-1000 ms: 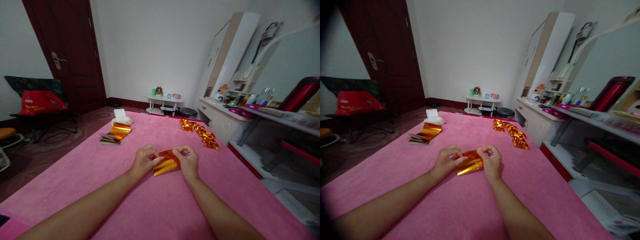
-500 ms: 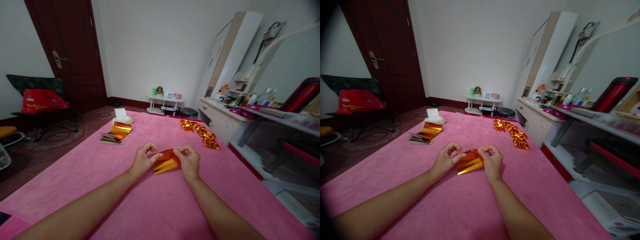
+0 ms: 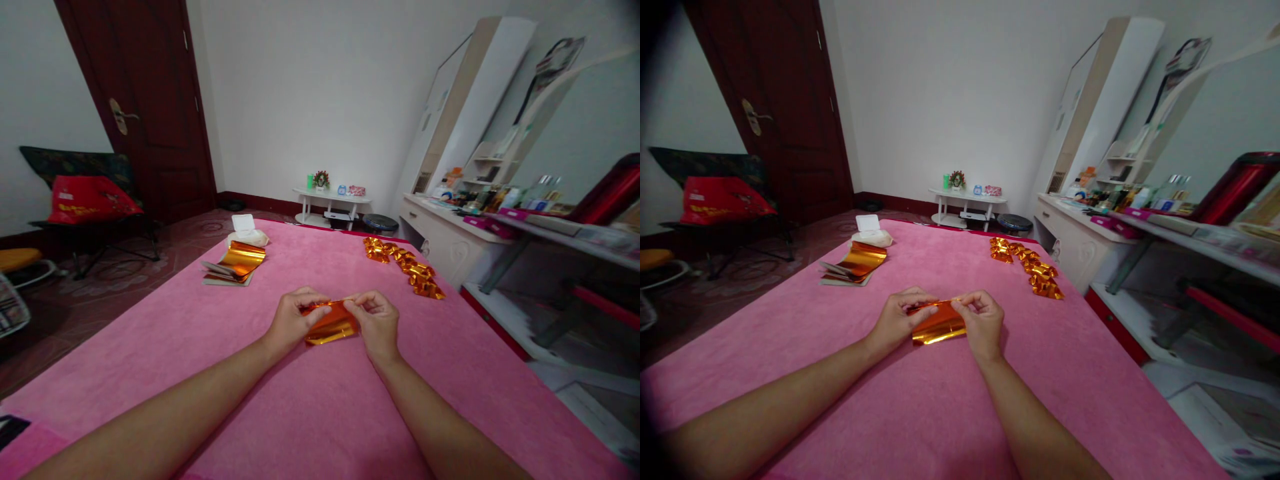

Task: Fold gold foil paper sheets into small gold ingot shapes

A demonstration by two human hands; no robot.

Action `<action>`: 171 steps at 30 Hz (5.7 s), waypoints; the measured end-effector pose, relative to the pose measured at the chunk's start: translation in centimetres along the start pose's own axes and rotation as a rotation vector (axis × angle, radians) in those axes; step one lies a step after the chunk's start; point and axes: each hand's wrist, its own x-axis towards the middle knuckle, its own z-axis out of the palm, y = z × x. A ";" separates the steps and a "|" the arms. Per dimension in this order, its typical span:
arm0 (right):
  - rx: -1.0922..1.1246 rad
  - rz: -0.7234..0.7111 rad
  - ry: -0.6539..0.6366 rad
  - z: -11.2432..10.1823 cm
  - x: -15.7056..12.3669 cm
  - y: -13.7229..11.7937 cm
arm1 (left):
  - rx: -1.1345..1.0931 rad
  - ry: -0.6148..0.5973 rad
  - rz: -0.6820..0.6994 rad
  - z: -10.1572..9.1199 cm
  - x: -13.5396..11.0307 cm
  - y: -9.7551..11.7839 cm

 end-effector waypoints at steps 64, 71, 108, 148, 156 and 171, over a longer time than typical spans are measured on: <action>-0.385 -0.251 -0.231 -0.6 -0.1 -1.0 | 0.101 0.077 0.022 -1.2 -0.1 0.6; -0.371 -0.240 -0.269 -0.5 -0.3 -1.0 | 0.214 -0.016 0.079 -1.1 0.0 0.8; -0.290 -0.053 -0.173 -1.0 0.3 -0.6 | 0.000 -0.048 -0.065 -1.5 0.4 -0.2; -0.862 -0.503 -0.503 -0.8 0.5 -1.4 | 0.261 -0.084 0.009 -1.3 0.0 -0.1; -0.907 -0.523 -0.594 -0.6 0.3 -1.7 | 0.362 -0.114 0.096 -1.1 -0.2 0.1; -0.861 -0.391 -0.547 -2.3 2.0 -1.7 | 0.173 -0.064 -0.066 -1.5 0.3 -0.3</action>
